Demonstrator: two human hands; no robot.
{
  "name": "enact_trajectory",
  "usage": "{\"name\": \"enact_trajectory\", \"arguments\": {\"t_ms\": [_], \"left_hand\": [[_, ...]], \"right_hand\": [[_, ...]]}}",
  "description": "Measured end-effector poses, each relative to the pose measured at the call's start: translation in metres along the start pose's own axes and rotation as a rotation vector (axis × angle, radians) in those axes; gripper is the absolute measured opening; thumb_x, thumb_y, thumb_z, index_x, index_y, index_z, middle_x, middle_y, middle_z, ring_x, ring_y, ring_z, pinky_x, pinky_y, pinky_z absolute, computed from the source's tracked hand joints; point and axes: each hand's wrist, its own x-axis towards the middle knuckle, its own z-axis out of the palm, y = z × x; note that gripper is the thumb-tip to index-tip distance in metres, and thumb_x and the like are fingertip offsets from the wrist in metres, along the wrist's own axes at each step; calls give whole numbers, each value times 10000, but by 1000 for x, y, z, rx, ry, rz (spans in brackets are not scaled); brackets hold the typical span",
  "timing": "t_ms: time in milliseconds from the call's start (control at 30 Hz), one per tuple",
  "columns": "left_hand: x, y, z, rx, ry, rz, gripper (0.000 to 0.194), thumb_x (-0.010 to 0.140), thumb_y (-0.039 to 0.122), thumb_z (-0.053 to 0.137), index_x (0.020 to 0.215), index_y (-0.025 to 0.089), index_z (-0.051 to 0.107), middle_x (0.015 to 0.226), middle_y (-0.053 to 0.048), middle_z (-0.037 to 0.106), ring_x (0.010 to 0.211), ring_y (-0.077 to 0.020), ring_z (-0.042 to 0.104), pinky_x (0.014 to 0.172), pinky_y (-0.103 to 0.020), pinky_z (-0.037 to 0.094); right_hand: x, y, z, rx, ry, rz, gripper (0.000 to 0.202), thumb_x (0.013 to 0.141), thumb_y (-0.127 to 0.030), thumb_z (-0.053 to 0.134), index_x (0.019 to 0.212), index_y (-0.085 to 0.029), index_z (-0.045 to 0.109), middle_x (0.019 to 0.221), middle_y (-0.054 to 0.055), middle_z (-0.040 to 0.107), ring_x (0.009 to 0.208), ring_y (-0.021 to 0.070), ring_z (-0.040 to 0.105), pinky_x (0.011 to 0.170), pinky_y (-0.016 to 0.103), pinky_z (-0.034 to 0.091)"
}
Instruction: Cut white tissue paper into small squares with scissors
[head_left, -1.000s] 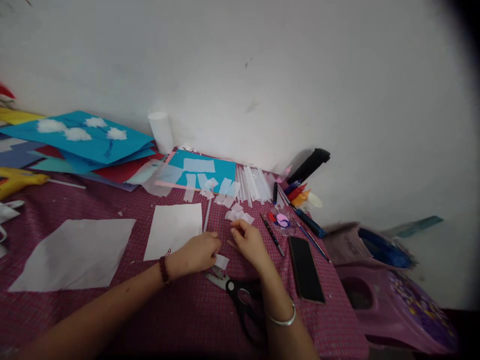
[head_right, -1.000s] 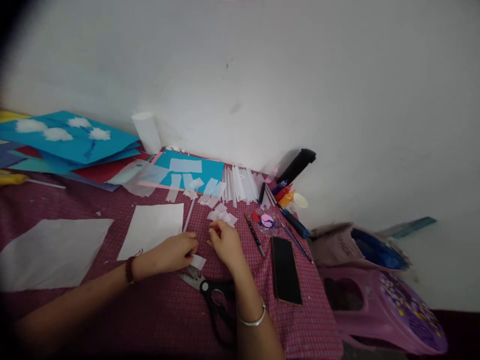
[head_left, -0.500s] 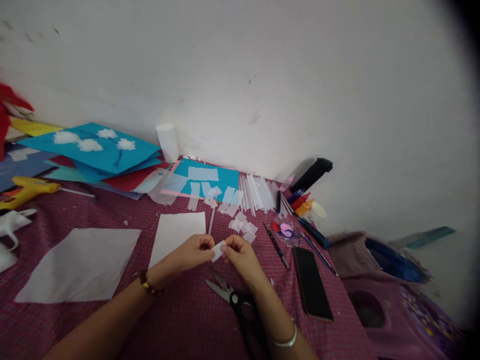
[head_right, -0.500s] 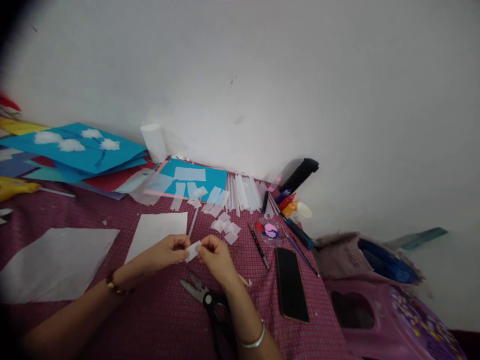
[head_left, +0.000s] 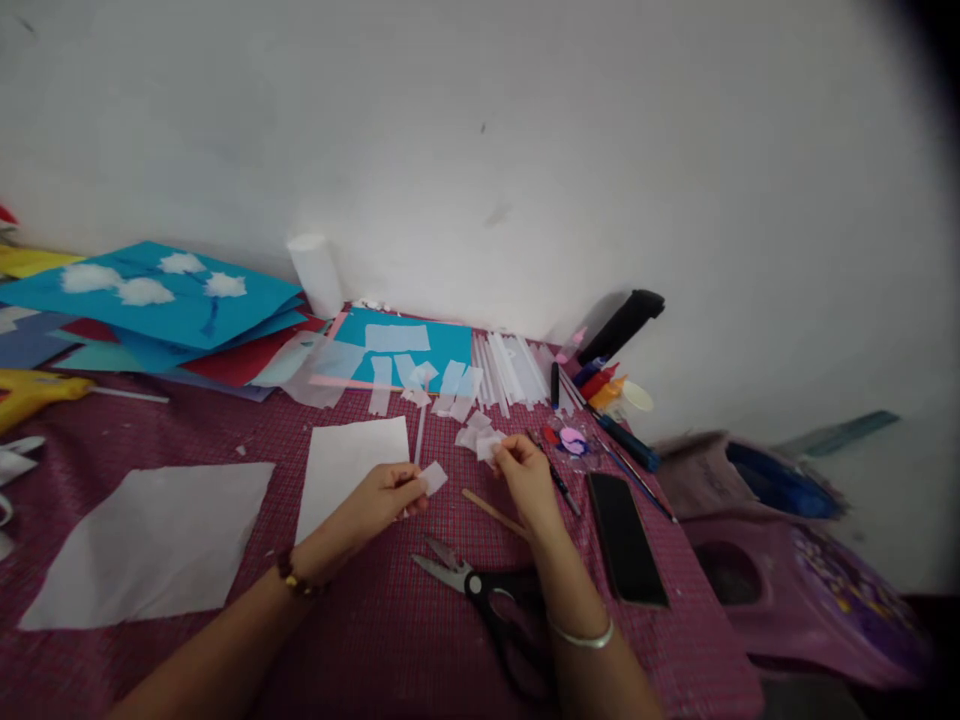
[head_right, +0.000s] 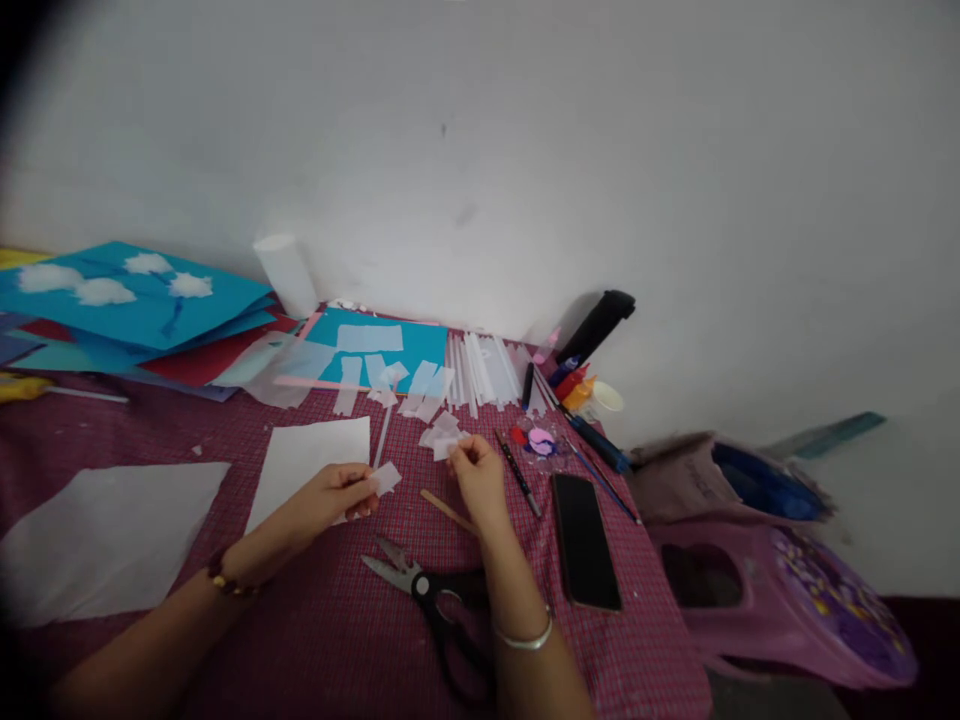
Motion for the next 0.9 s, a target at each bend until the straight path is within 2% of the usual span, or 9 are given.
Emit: {"name": "enact_trajectory", "arguments": {"t_ms": [67,167,333,533,600,667,733,800,900], "left_hand": [[-1,2,-3,41,23,-13,341,779,452,477,616,169,572,565,2,559,519,-126,475,524,-234,357],[0,11,-10,107,35,-8,343,794,448,457,620,174,570,586,-7,576,543,-134,492,525,-234,366],[28,45,-15,390,-69,91,319,807,403,432,611,183,553,598,-24,596,534,-143,517,513,-247,392],[93,73,20,645,-170,77,286,838,300,445,606,176,556,580,-17,624,530,-145,582,534,-249,431],[111,75,31,770,-154,68,260,847,290,499,634,164,575,589,1,617,540,-139,578,561,-261,444],[123,77,33,904,-72,76,212,835,290,567,678,148,583,649,-5,620,600,-141,577,609,-280,445],[127,80,24,1019,45,104,189,824,282,583,698,141,579,720,-56,633,700,-172,585,635,-289,414],[121,83,5,1102,142,134,204,820,287,545,672,149,566,732,-105,636,762,-218,588,617,-287,362],[92,82,-35,1184,191,142,298,826,369,484,610,169,530,637,-69,597,683,-213,568,564,-279,288]], "right_hand": [[9,8,-11,-86,75,-34,161,753,-336,584,668,-209,531,570,-34,536,529,137,480,520,247,385],[18,19,-22,-209,100,-71,72,727,-271,609,751,-203,605,685,1,617,648,175,551,628,286,430],[19,18,-26,-333,104,-161,276,730,-207,603,1004,-210,637,1012,67,654,904,214,591,832,343,426],[16,8,-28,-378,103,-246,143,796,-222,550,891,-202,655,887,53,673,753,189,600,725,316,446],[18,9,-29,-388,111,-261,128,799,-209,544,861,-199,656,850,50,676,741,189,599,708,308,443],[20,11,-31,-400,122,-262,124,795,-192,543,842,-198,657,826,47,679,738,188,600,704,303,441],[22,14,-32,-415,135,-250,130,790,-177,539,837,-198,658,825,47,683,739,188,602,705,302,441],[24,16,-33,-428,141,-235,141,785,-164,530,835,-195,658,832,50,687,743,188,606,707,301,442],[23,18,-32,-437,117,-230,149,792,-163,517,832,-192,657,833,49,691,751,187,616,723,299,449]]}}
